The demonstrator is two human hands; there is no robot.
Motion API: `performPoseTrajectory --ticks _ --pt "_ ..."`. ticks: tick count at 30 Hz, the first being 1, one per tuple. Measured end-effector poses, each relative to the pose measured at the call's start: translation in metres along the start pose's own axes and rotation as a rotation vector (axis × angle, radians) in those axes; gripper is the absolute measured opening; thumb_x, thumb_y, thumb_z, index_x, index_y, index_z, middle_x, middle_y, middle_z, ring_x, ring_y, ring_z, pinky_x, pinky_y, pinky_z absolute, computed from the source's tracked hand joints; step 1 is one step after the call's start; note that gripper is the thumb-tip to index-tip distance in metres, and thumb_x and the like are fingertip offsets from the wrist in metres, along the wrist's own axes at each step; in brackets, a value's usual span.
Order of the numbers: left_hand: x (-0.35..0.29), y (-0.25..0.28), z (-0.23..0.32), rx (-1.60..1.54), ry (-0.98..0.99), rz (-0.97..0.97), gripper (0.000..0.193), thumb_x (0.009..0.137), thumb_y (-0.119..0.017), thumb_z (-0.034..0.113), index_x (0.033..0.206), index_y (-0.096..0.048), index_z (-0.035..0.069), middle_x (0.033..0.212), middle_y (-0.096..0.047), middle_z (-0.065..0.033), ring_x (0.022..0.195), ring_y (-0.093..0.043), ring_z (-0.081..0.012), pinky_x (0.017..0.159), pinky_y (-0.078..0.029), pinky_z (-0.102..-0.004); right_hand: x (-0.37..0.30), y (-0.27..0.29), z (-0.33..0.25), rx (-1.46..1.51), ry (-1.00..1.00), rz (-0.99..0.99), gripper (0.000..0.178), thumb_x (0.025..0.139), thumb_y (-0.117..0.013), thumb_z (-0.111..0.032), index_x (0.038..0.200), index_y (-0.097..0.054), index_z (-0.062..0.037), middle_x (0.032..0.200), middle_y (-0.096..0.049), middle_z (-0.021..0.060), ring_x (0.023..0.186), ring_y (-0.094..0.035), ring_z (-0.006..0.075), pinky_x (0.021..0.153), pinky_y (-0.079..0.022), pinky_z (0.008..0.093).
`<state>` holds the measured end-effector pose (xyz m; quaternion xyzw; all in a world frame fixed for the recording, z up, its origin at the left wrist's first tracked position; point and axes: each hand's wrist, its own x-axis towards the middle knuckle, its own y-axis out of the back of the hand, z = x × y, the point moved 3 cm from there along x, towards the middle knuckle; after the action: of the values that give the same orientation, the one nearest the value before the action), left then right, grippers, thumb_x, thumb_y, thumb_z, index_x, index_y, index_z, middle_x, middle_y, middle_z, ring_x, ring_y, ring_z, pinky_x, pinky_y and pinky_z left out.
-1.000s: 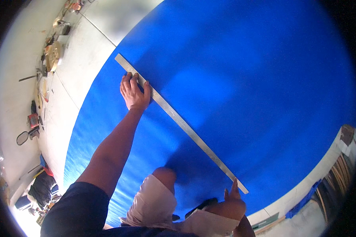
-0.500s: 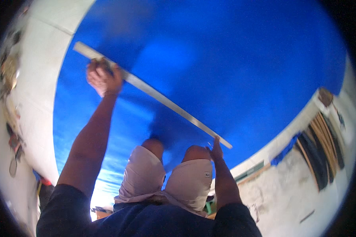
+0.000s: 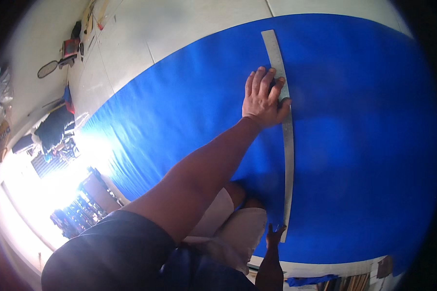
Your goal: The person marks a blue textile sheet using a straightedge and a marking tool while kneeling on the floor.
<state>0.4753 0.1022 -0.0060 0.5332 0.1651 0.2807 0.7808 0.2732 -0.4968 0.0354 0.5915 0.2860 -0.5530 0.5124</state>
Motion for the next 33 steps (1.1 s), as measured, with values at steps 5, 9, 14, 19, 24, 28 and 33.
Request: performPoseTrajectory --ticks 5,9,14,19,24,28,33 --pt "0.012 -0.006 0.018 -0.049 -0.023 0.002 0.056 0.080 -0.068 0.040 0.127 -0.059 0.010 0.141 -0.045 -0.0169 0.139 -0.034 -0.0401 0.116 -0.026 -0.0585 0.045 -0.026 0.069 0.146 0.053 0.093 0.110 0.083 -0.075 -0.050 0.150 -0.017 0.0149 0.156 -0.023 0.0332 0.148 -0.020 0.0414 0.122 -0.017 0.0439" --pt "-0.003 0.008 -0.003 0.015 0.029 0.008 0.055 0.080 -0.069 0.039 0.126 -0.061 0.011 0.142 -0.047 -0.0164 0.139 -0.036 -0.0404 0.116 -0.026 -0.0575 0.035 0.011 0.000 -0.383 -0.057 0.012 0.095 0.078 -0.071 -0.059 0.134 -0.045 0.0134 0.133 -0.052 0.0348 0.126 -0.050 0.0484 0.108 -0.040 0.0519" --pt "0.004 -0.003 0.009 -0.004 0.011 0.004 0.056 0.080 -0.069 0.038 0.127 -0.059 0.011 0.142 -0.047 -0.0157 0.139 -0.037 -0.0396 0.116 -0.027 -0.0565 0.047 0.084 -0.077 -1.101 0.425 -0.273 0.047 0.094 -0.056 -0.039 0.113 -0.064 0.0037 0.111 -0.067 0.0269 0.099 -0.066 0.0423 0.084 -0.055 0.0508" --pt "0.002 -0.002 0.008 0.007 0.011 0.008 0.054 0.080 -0.069 0.037 0.126 -0.059 0.011 0.141 -0.046 -0.0153 0.138 -0.037 -0.0389 0.115 -0.028 -0.0564 -0.012 0.182 -0.342 0.266 0.742 0.218 0.042 0.107 -0.041 -0.036 0.102 -0.064 -0.0013 0.088 -0.065 0.0116 0.081 -0.063 0.0250 0.075 -0.050 0.0374" --pt "0.001 0.001 0.005 0.024 0.034 0.008 0.054 0.080 -0.068 0.037 0.127 -0.059 0.012 0.141 -0.046 -0.0148 0.138 -0.037 -0.0379 0.115 -0.028 -0.0558 -0.035 0.199 -0.542 0.339 1.039 0.255 0.049 0.109 -0.036 -0.036 0.109 -0.065 0.0030 0.102 -0.069 0.0115 0.089 -0.067 0.0196 0.080 -0.052 0.0318" --pt "0.005 -0.001 0.006 0.000 0.018 0.013 0.055 0.080 -0.068 0.037 0.128 -0.058 0.012 0.141 -0.046 -0.0147 0.138 -0.037 -0.0376 0.116 -0.027 -0.0556 -0.044 0.165 -0.659 0.527 1.410 0.071 0.034 0.105 -0.049 -0.025 0.106 -0.067 0.0042 0.105 -0.071 0.0142 0.093 -0.069 0.0213 0.080 -0.054 0.0326" --pt "0.005 0.003 0.009 -0.031 0.012 0.014 0.055 0.081 -0.068 0.036 0.128 -0.057 0.011 0.142 -0.046 -0.0144 0.138 -0.037 -0.0375 0.116 -0.027 -0.0550 -0.033 0.142 -0.723 0.312 1.506 0.151 0.025 0.099 -0.060 -0.021 0.110 -0.066 0.0010 0.098 -0.072 0.0141 0.088 -0.071 0.0211 0.075 -0.055 0.0337"
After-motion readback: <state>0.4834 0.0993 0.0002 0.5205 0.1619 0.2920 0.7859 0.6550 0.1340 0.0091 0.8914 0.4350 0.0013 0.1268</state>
